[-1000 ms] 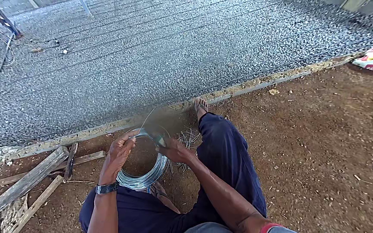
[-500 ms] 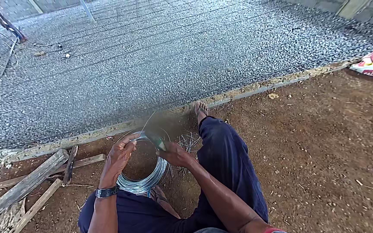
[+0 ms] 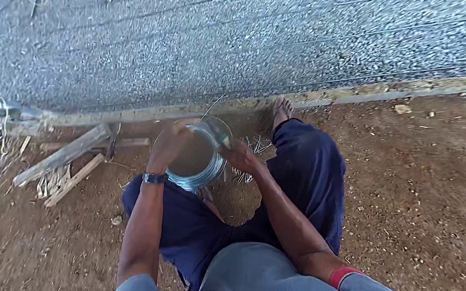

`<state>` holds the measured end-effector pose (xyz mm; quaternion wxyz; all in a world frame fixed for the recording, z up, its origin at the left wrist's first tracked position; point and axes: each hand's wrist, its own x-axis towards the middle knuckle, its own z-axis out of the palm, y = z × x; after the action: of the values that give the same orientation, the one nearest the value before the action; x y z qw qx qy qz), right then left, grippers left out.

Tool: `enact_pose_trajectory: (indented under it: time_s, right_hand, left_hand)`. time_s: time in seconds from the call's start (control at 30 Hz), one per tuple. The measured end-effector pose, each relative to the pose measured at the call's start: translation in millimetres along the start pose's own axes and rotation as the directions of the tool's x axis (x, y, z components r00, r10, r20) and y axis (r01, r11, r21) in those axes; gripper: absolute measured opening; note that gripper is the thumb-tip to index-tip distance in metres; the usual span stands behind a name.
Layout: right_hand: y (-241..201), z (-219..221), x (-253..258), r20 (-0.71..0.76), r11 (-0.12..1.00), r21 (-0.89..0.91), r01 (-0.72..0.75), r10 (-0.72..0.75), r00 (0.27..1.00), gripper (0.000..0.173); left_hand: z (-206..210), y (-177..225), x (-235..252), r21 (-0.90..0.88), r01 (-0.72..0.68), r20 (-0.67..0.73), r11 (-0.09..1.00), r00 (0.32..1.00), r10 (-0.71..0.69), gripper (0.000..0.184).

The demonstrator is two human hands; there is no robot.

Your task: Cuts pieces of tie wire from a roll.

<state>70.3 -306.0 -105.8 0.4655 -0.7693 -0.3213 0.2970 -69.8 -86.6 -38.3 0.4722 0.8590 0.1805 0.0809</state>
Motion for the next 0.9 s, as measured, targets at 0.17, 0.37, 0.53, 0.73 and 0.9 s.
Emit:
enact_pose_trajectory:
  time_s: [0.17,0.37,0.53,0.73,0.9]
  right_hand:
    - [2.7,3.1,0.2,-0.027,0.999,-0.052,0.007,-0.008,1.000,0.034]
    - [1.1,4.6,-0.3,-0.066,0.996,-0.090,0.007,-0.013,0.998,0.036]
    - [-0.8,3.7,-0.4,-0.079,0.993,-0.117,-0.008,-0.001,0.997,0.040]
    - [-4.8,2.1,-3.0,-0.126,0.984,-0.179,-0.010,-0.013,0.992,0.035]
    - [-13.0,-2.4,-3.0,-0.112,0.979,-0.203,-0.035,0.012,0.994,0.043]
  left_hand:
    - [1.3,-1.4,-6.7,-0.043,-0.050,-0.002,0.998,0.999,0.050,0.027]
    - [0.7,1.2,-5.4,-0.093,-0.033,0.031,0.995,0.999,0.036,0.027]
    - [1.9,1.7,-3.4,-0.080,-0.029,0.058,0.996,0.998,0.034,0.027]
    - [7.6,7.0,1.2,-0.057,-0.008,0.061,0.998,0.998,0.011,0.027]
    - [11.7,4.5,38.2,-0.008,-0.108,0.104,0.994,0.989,0.108,0.030]
